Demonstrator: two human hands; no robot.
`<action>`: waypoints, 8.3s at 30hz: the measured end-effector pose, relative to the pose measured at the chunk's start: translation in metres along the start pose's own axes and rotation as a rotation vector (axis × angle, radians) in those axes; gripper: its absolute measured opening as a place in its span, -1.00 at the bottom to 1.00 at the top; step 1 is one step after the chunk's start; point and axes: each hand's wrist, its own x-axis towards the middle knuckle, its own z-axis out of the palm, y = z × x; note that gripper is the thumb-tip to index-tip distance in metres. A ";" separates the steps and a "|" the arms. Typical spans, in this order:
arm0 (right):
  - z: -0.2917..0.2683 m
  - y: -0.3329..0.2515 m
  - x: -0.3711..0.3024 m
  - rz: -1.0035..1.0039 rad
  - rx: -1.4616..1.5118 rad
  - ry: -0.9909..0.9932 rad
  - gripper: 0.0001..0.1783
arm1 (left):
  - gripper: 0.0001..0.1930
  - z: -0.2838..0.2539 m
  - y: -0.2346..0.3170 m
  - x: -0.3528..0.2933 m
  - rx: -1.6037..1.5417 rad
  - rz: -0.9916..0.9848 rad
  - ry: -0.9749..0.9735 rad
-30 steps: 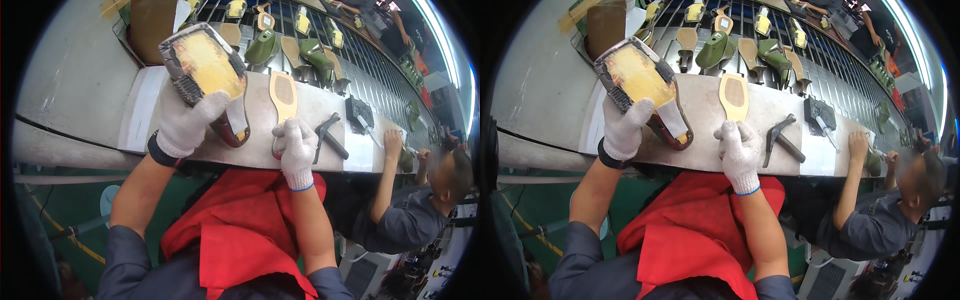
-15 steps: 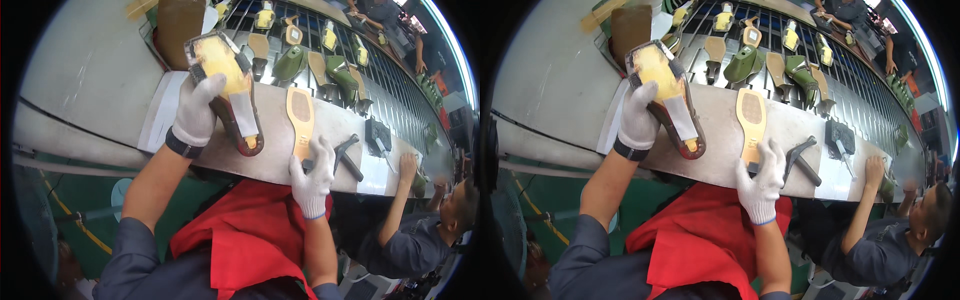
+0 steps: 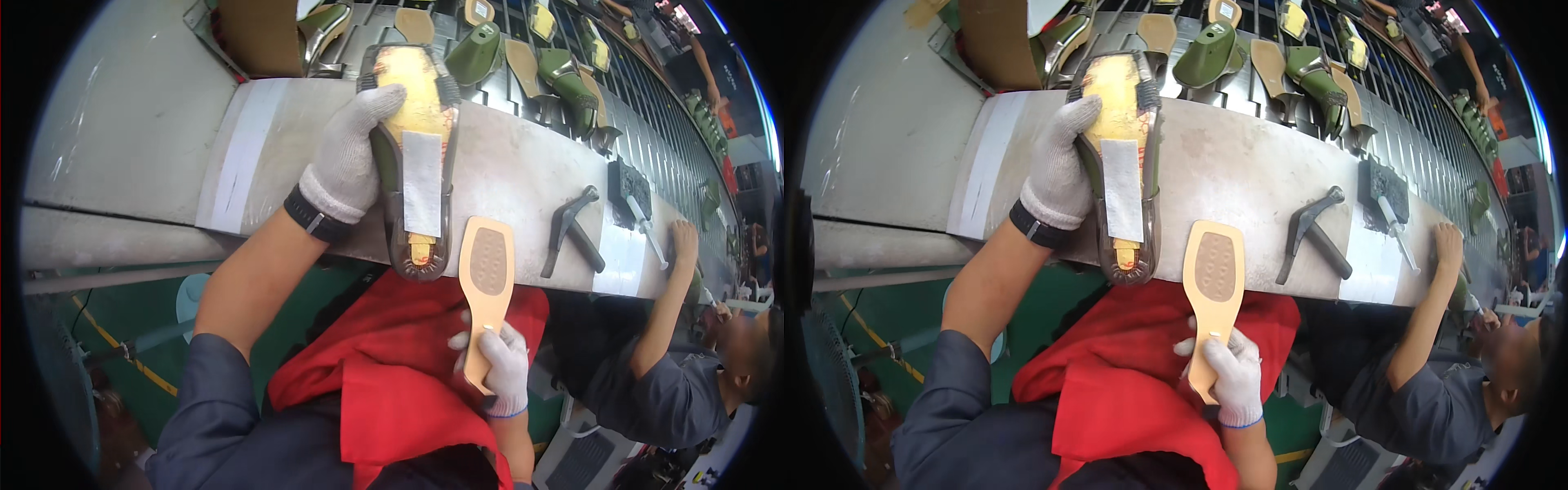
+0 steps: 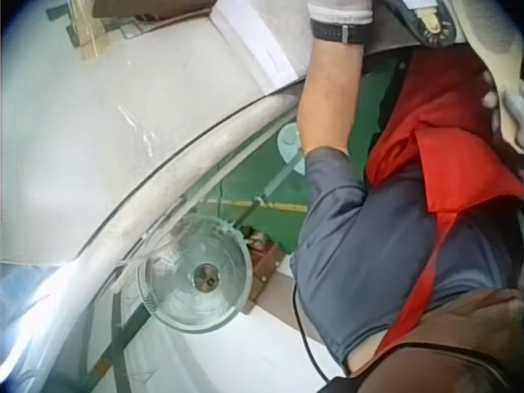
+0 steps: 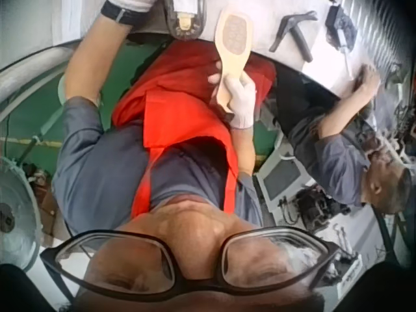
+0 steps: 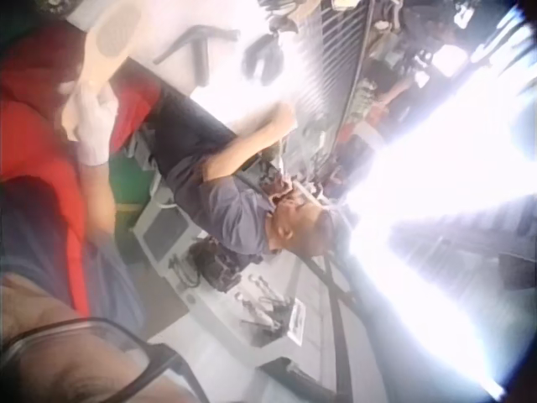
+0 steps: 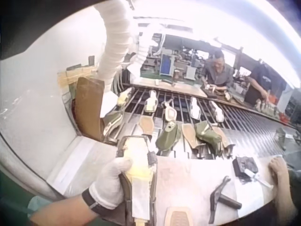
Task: The person assembles high-heeled shoes by taking shoe lasts and outsoles from a conveyor, applying glue with a syringe, attaching the outsoles onto the lasted shoe uppers by hand, and hammering along the edges with a hammer.
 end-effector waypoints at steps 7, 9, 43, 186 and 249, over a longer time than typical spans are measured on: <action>0.036 -0.091 0.085 -0.563 -0.277 0.227 -0.70 | -0.54 0.008 -0.017 0.031 0.161 -0.072 0.059; 0.037 -0.099 0.115 -0.541 -0.295 0.255 -0.76 | -0.54 0.005 -0.015 0.028 0.320 -0.006 0.009; 0.015 -0.080 0.122 -0.683 -0.043 0.234 -0.56 | -0.56 0.018 -0.021 0.021 0.299 -0.034 -0.022; 0.079 -0.132 0.029 -0.549 0.034 -0.166 -0.41 | -0.13 0.092 0.034 -0.045 0.667 0.029 -0.414; 0.162 -0.130 -0.005 -1.105 -0.716 -0.072 -0.31 | -0.76 0.101 0.127 -0.104 1.174 0.439 -0.014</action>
